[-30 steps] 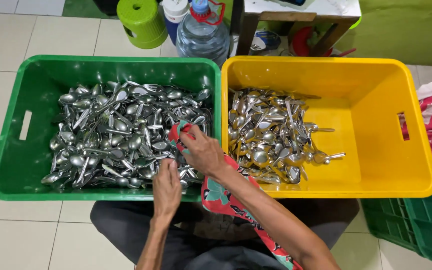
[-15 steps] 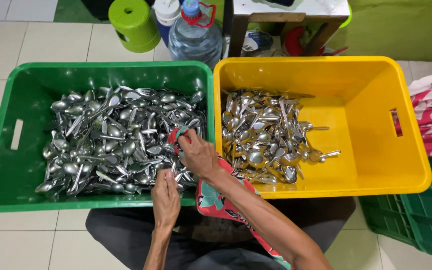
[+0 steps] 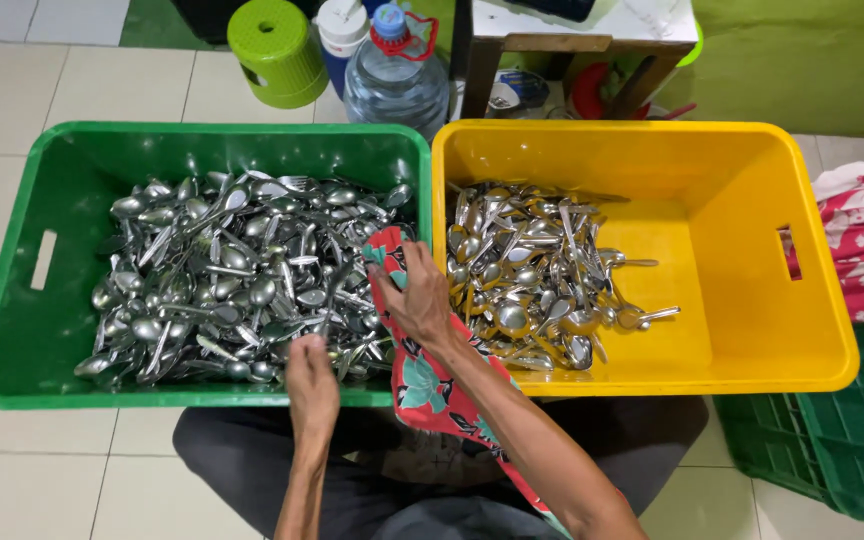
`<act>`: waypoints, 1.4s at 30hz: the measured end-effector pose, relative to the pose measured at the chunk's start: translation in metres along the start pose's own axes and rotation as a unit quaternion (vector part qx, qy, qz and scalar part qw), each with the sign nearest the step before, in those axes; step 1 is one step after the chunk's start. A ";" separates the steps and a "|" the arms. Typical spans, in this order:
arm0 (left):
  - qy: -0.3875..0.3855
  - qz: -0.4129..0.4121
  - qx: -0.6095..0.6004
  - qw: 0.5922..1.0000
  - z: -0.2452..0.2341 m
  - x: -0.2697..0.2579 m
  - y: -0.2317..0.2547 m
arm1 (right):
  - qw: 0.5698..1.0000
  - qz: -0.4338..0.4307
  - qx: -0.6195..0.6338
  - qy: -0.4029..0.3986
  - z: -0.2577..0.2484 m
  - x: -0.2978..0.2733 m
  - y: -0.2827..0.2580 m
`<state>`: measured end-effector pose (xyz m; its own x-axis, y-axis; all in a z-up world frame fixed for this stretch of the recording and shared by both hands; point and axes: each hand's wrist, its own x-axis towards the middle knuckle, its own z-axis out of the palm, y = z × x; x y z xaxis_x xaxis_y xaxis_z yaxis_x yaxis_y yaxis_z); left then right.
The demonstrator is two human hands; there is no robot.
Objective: Polishing and sorting metal spoons and forks from a green bin into a yellow bin using a cloth.
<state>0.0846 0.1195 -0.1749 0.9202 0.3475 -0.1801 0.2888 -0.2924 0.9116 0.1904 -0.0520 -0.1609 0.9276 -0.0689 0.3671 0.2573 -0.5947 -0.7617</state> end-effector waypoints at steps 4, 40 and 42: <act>-0.067 -0.058 -0.076 0.993 0.008 -0.001 0.008 | 0.994 -0.102 -0.036 0.015 0.012 -0.009 0.013; 0.046 0.319 0.311 0.894 0.031 -0.025 0.044 | 0.936 0.270 0.119 -0.190 -0.014 0.018 -0.013; 0.007 0.272 0.256 0.928 0.029 -0.032 0.044 | 0.938 0.269 0.138 -0.172 0.004 0.009 0.006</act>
<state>0.0753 0.0695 -0.1393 0.9641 0.0361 0.2629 -0.1252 -0.8116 0.5707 0.2016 -0.0530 -0.1639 0.9634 -0.0097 -0.2677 -0.2571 -0.3149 -0.9137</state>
